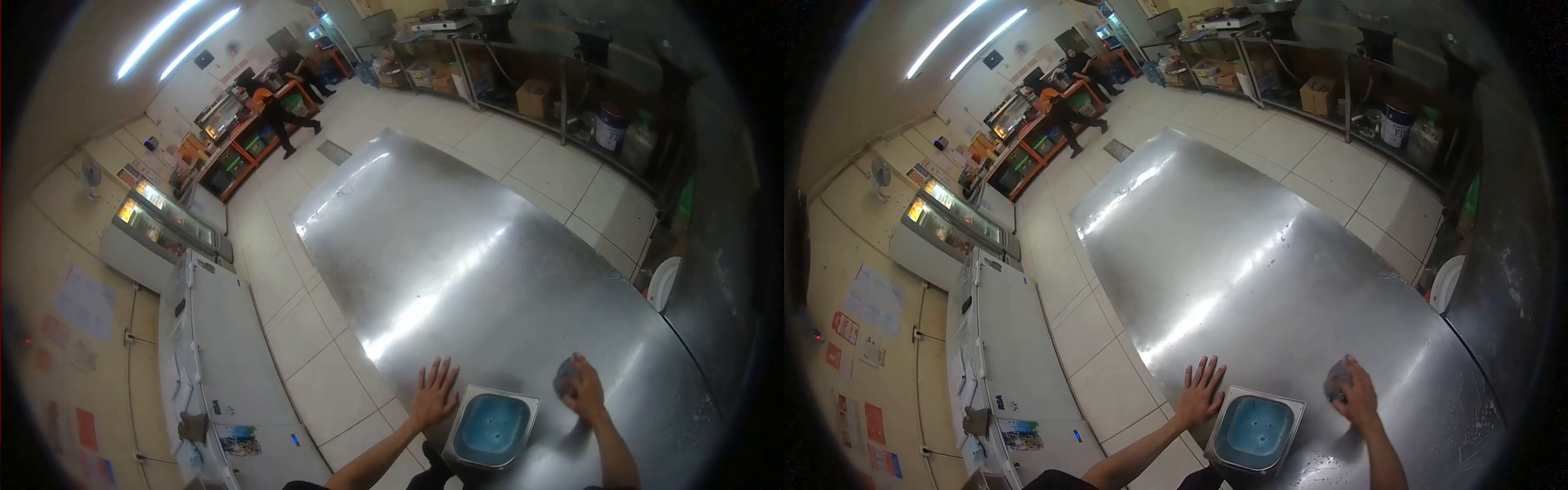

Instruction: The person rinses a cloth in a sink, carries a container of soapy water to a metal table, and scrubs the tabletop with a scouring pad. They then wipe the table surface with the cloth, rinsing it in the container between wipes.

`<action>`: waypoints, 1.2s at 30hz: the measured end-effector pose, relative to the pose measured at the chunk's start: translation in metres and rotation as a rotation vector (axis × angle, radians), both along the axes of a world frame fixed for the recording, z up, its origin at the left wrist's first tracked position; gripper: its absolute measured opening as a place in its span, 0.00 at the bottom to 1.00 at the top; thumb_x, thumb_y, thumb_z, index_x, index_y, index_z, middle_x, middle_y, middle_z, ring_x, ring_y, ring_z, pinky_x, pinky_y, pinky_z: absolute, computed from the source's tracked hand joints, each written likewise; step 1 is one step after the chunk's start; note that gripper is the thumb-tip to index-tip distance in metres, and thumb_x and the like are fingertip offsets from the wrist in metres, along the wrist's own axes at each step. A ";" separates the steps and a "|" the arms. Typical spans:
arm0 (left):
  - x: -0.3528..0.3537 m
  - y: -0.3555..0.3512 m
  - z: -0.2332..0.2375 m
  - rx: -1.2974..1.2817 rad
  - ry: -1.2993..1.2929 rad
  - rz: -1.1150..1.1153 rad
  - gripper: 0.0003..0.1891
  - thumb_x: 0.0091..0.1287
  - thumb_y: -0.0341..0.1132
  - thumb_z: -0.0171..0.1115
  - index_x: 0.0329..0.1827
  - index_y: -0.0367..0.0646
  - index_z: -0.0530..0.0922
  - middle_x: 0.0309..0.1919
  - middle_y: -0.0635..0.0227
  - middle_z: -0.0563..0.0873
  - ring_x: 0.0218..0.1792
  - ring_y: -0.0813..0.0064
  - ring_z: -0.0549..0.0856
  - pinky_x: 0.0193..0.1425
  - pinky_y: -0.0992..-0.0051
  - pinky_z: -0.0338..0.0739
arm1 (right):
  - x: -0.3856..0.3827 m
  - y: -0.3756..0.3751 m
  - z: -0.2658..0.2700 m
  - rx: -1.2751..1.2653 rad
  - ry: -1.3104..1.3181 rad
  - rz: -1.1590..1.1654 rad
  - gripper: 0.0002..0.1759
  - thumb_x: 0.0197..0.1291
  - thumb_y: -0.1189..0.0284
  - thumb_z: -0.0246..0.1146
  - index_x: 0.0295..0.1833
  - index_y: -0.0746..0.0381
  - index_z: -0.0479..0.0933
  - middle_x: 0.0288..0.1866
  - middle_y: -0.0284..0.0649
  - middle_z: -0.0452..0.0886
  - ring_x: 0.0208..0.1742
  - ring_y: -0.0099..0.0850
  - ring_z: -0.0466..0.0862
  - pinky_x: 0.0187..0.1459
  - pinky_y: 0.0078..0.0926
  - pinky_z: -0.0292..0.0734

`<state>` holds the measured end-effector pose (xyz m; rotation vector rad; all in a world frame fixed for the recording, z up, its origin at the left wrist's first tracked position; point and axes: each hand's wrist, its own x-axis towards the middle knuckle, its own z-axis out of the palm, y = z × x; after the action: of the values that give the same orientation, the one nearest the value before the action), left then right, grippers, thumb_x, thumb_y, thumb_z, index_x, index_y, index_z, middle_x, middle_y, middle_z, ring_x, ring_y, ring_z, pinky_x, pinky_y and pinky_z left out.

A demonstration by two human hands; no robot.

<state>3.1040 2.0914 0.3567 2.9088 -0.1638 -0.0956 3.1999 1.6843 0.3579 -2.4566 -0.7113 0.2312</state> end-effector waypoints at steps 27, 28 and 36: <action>-0.207 0.118 0.025 -0.928 0.053 0.313 0.20 0.82 0.41 0.42 0.58 0.33 0.76 0.44 0.58 0.85 0.47 0.69 0.83 0.52 0.70 0.77 | -0.349 -0.159 0.010 -0.129 -0.179 -0.622 0.23 0.57 0.69 0.62 0.59 0.65 0.75 0.63 0.56 0.73 0.67 0.55 0.70 0.70 0.48 0.65; -0.250 0.136 0.016 -0.865 0.154 0.380 0.21 0.82 0.44 0.41 0.58 0.35 0.76 0.42 0.58 0.86 0.44 0.70 0.84 0.47 0.71 0.77 | -0.341 -0.164 -0.008 -0.304 -0.314 -1.096 0.22 0.57 0.71 0.61 0.58 0.65 0.75 0.63 0.56 0.74 0.67 0.55 0.70 0.71 0.49 0.64; -0.458 0.225 -0.011 -0.633 1.091 0.792 0.27 0.76 0.56 0.48 0.68 0.47 0.71 0.49 0.58 0.87 0.50 0.67 0.85 0.52 0.62 0.79 | -0.248 -0.100 0.019 0.116 -0.372 -0.350 0.10 0.60 0.68 0.64 0.45 0.58 0.78 0.52 0.45 0.78 0.63 0.44 0.75 0.69 0.46 0.66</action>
<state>2.6460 2.3164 0.3454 1.7652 0.9155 -1.1575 2.9522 1.5843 0.3771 -2.4831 -0.4130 -0.3983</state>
